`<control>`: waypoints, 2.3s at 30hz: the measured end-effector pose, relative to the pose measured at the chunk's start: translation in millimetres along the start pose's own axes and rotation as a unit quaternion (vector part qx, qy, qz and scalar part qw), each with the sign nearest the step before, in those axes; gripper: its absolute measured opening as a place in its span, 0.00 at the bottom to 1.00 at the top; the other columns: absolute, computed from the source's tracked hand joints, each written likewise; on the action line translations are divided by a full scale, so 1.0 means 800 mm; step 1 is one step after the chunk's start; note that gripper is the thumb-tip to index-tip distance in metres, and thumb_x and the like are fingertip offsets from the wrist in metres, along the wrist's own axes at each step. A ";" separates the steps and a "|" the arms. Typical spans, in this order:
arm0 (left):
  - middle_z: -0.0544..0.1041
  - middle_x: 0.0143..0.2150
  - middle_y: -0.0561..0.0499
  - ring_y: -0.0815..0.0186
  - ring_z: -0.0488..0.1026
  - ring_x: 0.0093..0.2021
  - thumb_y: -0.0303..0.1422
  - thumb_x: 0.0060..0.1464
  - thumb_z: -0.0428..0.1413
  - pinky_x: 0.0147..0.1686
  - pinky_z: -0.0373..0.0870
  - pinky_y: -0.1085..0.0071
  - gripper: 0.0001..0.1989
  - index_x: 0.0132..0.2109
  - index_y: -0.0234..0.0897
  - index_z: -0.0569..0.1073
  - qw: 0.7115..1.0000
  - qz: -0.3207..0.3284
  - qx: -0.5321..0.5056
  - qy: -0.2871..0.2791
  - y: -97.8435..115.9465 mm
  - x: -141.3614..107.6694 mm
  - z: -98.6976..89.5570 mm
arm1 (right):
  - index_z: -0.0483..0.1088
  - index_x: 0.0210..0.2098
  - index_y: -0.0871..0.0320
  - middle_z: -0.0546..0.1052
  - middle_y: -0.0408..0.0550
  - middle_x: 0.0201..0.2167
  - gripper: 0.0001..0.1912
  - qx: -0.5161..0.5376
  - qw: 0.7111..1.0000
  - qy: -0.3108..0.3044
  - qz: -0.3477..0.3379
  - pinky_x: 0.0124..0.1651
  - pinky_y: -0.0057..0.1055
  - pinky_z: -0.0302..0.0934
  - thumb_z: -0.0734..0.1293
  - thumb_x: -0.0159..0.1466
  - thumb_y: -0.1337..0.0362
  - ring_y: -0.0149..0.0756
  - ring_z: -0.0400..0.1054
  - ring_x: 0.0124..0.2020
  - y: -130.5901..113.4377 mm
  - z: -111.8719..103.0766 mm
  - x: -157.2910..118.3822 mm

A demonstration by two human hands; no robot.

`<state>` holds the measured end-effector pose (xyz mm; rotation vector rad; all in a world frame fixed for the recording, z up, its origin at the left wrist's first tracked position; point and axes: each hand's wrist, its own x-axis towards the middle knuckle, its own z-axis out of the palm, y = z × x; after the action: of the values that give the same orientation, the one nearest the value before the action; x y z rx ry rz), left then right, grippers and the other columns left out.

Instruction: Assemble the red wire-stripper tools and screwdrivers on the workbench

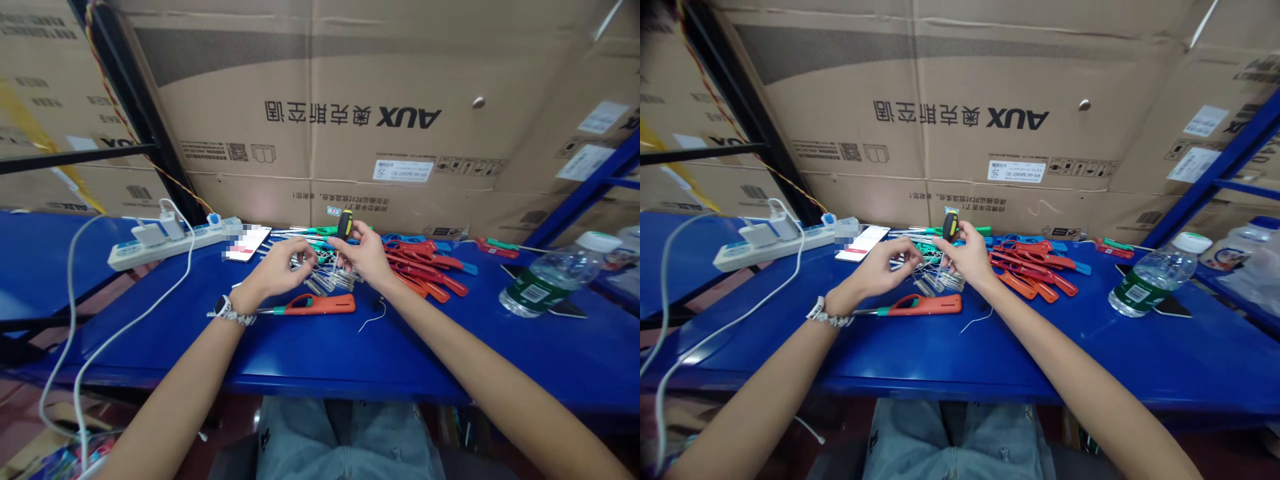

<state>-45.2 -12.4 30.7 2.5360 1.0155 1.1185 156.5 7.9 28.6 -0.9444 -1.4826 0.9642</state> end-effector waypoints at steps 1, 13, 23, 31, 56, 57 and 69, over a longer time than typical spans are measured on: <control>0.77 0.32 0.49 0.65 0.72 0.32 0.31 0.59 0.52 0.36 0.69 0.67 0.08 0.34 0.36 0.75 1.000 -0.016 0.002 0.019 -0.007 0.001 -0.004 | 0.64 0.48 0.54 0.76 0.46 0.37 0.29 0.028 1.000 0.000 0.002 0.21 0.33 0.63 0.74 0.55 0.48 0.33 0.69 0.20 0.001 0.009 0.004; 0.76 0.28 0.50 0.67 0.70 0.28 0.30 0.57 0.52 0.29 0.62 0.70 0.08 0.32 0.35 0.74 0.994 -0.097 0.037 0.027 -0.027 0.000 -0.014 | 0.62 0.41 0.52 0.75 0.44 0.31 0.17 0.014 0.996 -0.080 -0.038 0.39 0.42 0.75 0.70 0.63 0.50 0.39 0.76 0.30 0.034 0.045 -0.019; 0.80 0.33 0.49 0.66 0.74 0.32 0.28 0.55 0.53 0.31 0.67 0.70 0.07 0.37 0.35 0.76 0.995 -0.104 -0.001 0.011 -0.036 0.000 -0.008 | 0.56 0.43 0.50 0.77 0.45 0.36 0.23 0.032 0.999 -0.012 -0.022 0.40 0.43 0.76 0.68 0.63 0.43 0.41 0.78 0.33 0.019 0.033 -0.020; 0.82 0.39 0.45 0.63 0.78 0.36 0.38 0.52 0.65 0.35 0.74 0.67 0.12 0.41 0.36 0.77 0.982 -0.102 -0.144 -0.058 -0.013 0.000 0.020 | 0.54 0.40 0.50 0.77 0.48 0.36 0.23 0.040 0.997 0.055 -0.030 0.35 0.46 0.74 0.67 0.62 0.43 0.44 0.77 0.32 0.001 -0.016 -0.031; 0.81 0.30 0.50 0.66 0.73 0.29 0.35 0.59 0.58 0.31 0.66 0.71 0.09 0.35 0.35 0.80 0.982 -0.152 -0.096 -0.056 0.018 0.002 0.045 | 0.59 0.35 0.52 0.75 0.39 0.23 0.22 0.080 0.992 0.065 -0.070 0.23 0.34 0.71 0.74 0.60 0.49 0.35 0.73 0.18 -0.011 -0.016 -0.037; 0.82 0.30 0.50 0.66 0.74 0.29 0.34 0.60 0.58 0.32 0.67 0.70 0.09 0.36 0.35 0.80 0.982 -0.145 -0.100 -0.065 0.022 0.001 0.047 | 0.58 0.35 0.51 0.75 0.38 0.22 0.22 0.073 0.993 0.061 -0.070 0.22 0.34 0.70 0.73 0.60 0.48 0.35 0.72 0.17 -0.012 -0.017 -0.037; 0.75 0.39 0.47 0.57 0.73 0.40 0.48 0.52 0.66 0.41 0.69 0.62 0.19 0.38 0.36 0.77 0.978 -0.023 0.076 -0.192 0.035 -0.007 0.049 | 0.58 0.39 0.51 0.70 0.35 0.19 0.18 -0.023 0.997 0.042 -0.060 0.13 0.28 0.60 0.70 0.64 0.50 0.30 0.65 0.11 -0.005 -0.037 -0.052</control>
<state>-5.7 -33.6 12.1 2.6822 1.0782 0.5207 189.6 -29.8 20.2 -0.9076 -1.4785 0.7959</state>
